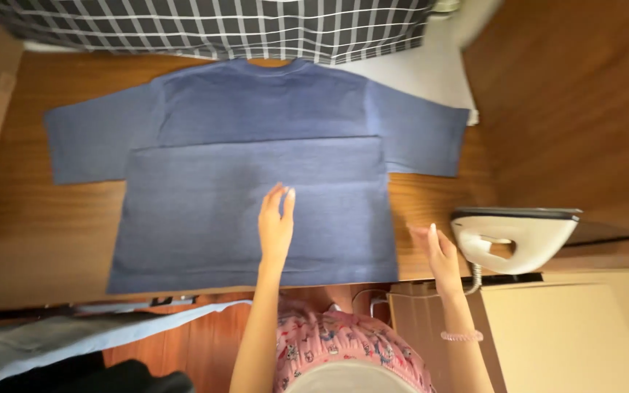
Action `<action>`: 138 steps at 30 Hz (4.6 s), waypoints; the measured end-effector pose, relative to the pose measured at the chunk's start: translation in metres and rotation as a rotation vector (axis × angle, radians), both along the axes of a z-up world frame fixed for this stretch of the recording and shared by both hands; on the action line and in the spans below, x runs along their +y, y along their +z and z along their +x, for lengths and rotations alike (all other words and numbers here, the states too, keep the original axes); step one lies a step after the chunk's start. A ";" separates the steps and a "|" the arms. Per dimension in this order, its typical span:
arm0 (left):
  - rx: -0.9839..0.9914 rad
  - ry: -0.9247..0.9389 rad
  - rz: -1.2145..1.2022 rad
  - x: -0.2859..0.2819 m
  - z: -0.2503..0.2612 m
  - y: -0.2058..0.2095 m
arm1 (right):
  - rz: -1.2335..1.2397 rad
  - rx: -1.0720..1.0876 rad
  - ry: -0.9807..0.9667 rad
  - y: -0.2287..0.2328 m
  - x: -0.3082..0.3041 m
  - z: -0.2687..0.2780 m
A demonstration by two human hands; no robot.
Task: Ironing a blue t-shirt on a flat surface and then folding it neatly.
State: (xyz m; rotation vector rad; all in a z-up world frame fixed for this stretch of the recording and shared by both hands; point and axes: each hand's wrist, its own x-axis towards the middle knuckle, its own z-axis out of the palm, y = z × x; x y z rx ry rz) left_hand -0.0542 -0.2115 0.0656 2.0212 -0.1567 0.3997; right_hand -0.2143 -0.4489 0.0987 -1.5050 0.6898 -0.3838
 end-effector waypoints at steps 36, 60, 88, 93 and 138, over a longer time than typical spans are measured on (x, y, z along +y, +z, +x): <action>0.500 -0.246 -0.205 -0.004 -0.032 0.049 | 0.250 0.104 0.374 0.120 0.041 0.037; 0.080 -0.294 -0.021 0.077 0.107 0.009 | 0.354 0.197 0.615 0.052 0.196 0.229; -0.242 -0.087 0.766 0.069 0.145 -0.044 | 0.865 0.020 0.175 0.021 0.015 0.183; -0.274 -0.071 0.755 0.070 0.145 -0.048 | 0.734 0.063 0.204 0.017 0.043 0.194; -0.110 -0.296 0.310 0.086 0.145 -0.044 | 0.819 0.306 0.474 0.021 0.193 0.229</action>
